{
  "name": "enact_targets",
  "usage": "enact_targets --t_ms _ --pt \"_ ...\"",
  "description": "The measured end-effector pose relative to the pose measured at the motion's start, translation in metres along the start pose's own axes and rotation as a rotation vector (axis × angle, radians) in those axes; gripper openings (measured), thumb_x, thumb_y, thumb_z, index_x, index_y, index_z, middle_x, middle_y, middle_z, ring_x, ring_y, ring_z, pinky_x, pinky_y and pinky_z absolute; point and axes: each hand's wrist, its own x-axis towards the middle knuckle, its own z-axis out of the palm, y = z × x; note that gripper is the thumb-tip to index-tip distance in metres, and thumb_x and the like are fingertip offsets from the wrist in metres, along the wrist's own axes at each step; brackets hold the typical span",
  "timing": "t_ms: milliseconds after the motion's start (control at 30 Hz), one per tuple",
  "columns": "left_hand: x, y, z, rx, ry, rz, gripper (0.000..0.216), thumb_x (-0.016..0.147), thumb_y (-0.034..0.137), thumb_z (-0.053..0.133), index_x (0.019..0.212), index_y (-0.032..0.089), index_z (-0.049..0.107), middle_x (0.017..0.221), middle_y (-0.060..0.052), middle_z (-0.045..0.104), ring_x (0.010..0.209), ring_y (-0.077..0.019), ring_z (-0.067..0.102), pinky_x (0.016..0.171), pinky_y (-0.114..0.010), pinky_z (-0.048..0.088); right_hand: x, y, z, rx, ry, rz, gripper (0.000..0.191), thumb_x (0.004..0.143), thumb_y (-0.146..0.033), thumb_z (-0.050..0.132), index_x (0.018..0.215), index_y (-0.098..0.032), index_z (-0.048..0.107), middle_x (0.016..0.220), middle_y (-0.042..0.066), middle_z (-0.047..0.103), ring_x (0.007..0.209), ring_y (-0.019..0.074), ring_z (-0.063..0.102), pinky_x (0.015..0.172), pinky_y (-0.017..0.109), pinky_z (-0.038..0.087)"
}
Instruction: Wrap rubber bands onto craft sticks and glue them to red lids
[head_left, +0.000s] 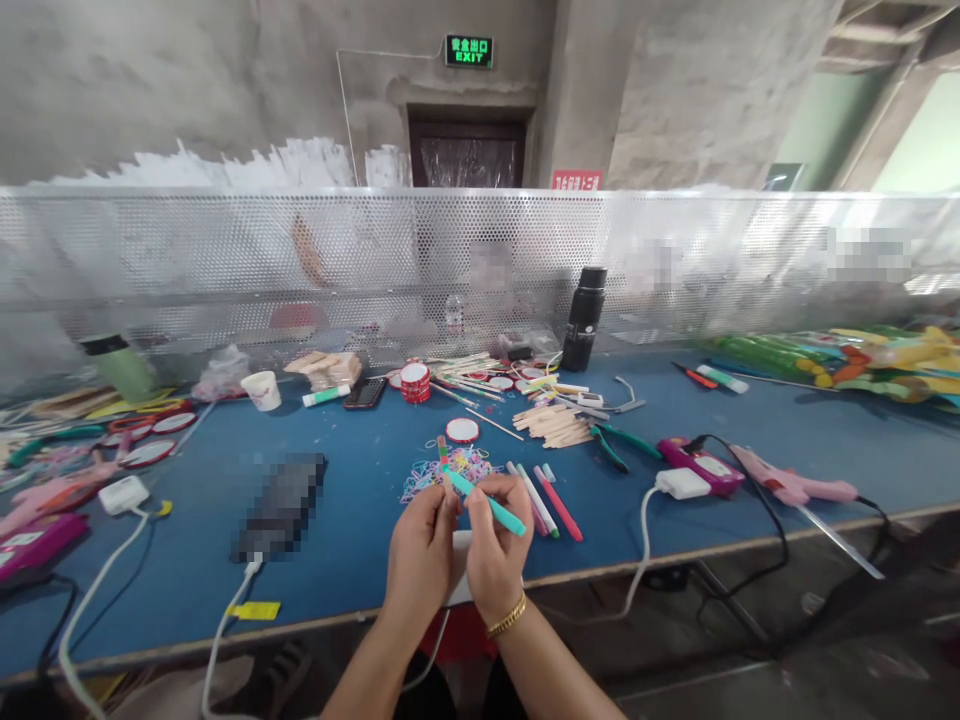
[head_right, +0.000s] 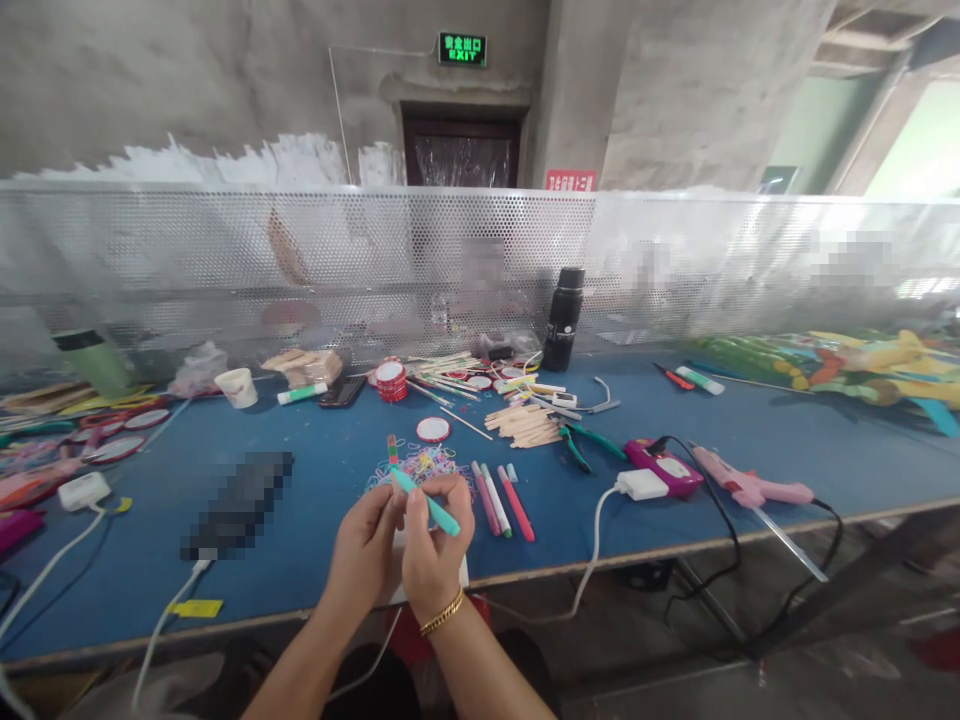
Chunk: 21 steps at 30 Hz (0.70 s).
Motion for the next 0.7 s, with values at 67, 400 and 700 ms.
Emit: enact_targets --t_ms 67,400,700 --pt "0.0003 0.0008 -0.0001 0.001 0.005 0.002 0.034 0.099 0.042 0.047 0.075 0.022 0.060 0.071 -0.001 0.061 0.068 -0.0190 0.054 0.065 -0.029 0.040 0.0001 -0.0004 0.0002 -0.004 0.011 0.025 0.018 0.097 -0.033 0.060 0.083 -0.021 0.058 0.075 -0.002 0.058 0.063 0.0134 0.056 0.060 0.028 0.049" --pt "0.0004 0.0022 -0.0004 0.003 0.008 0.013 0.035 0.099 0.043 0.047 0.072 0.022 0.057 0.069 0.000 0.060 0.066 -0.0188 0.054 0.064 -0.029 0.039 -0.0003 0.0004 -0.0007 -0.013 0.002 0.027 0.019 0.097 -0.034 0.058 0.084 -0.021 0.057 0.076 -0.001 0.059 0.064 0.0143 0.057 0.062 0.029 0.049" --pt "0.0011 0.0025 0.0000 -0.023 0.000 0.011 0.035 0.099 0.043 0.047 0.074 0.022 0.060 0.072 -0.001 0.062 0.068 -0.0193 0.054 0.065 -0.030 0.040 0.0006 0.0001 -0.0009 0.001 0.009 0.005 0.016 0.097 -0.031 0.059 0.084 -0.021 0.058 0.077 -0.002 0.059 0.065 0.0140 0.057 0.062 0.029 0.049"
